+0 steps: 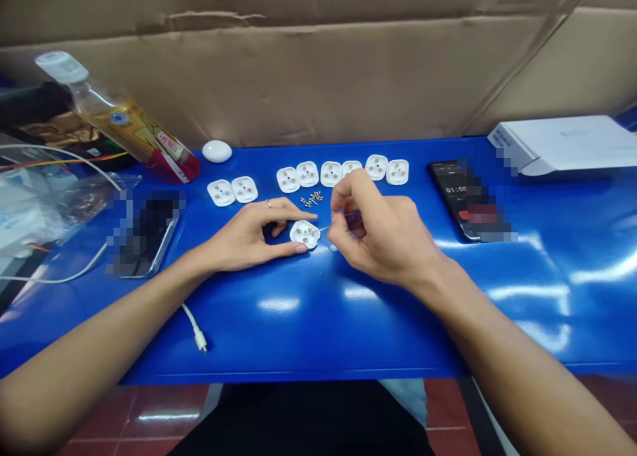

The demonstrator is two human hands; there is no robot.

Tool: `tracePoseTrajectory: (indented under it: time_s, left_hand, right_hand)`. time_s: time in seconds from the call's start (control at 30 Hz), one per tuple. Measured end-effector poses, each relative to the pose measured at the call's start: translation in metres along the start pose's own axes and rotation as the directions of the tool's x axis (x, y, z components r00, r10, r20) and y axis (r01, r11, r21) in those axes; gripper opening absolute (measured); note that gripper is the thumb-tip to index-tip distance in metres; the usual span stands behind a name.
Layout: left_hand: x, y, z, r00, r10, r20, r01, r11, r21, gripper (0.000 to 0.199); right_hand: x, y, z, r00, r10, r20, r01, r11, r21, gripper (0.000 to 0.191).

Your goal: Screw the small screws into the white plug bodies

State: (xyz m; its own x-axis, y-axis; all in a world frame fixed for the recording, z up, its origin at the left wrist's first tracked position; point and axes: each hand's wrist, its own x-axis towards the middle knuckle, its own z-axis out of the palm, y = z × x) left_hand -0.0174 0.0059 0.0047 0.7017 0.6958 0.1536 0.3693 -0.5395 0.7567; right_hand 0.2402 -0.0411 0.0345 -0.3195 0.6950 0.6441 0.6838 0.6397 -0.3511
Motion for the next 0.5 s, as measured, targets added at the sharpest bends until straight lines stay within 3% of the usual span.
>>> tracePoseTrajectory:
  time_s: [0.17, 0.3, 0.4, 0.5]
  left_hand:
    - [-0.0004, 0.0000, 0.0001, 1.000, 0.007, -0.002, -0.007, 1.000, -0.013, 0.048]
    - [-0.0009, 0.0005, 0.0013, 1.000, 0.007, -0.030, -0.008, 0.999, -0.047, 0.050]
    - [-0.0006, 0.0014, 0.0018, 0.992, -0.016, -0.123, 0.006, 0.997, -0.078, 0.053]
    - [0.0002, 0.0023, 0.0009, 0.974, -0.042, -0.221, 0.022, 0.996, -0.092, 0.042]
  right_hand:
    - [-0.0008, 0.0017, 0.0006, 1.000, -0.002, 0.013, 0.002, 1.000, -0.015, 0.024]
    - [-0.0007, -0.0017, -0.0014, 0.998, 0.023, -0.053, -0.024, 0.999, -0.031, 0.021]
    - [0.0000, -0.0059, -0.0034, 0.989, 0.022, -0.143, -0.028, 0.999, -0.046, 0.018]
    - [0.0006, -0.0074, -0.0046, 0.977, 0.007, -0.214, -0.023, 0.997, -0.073, 0.014]
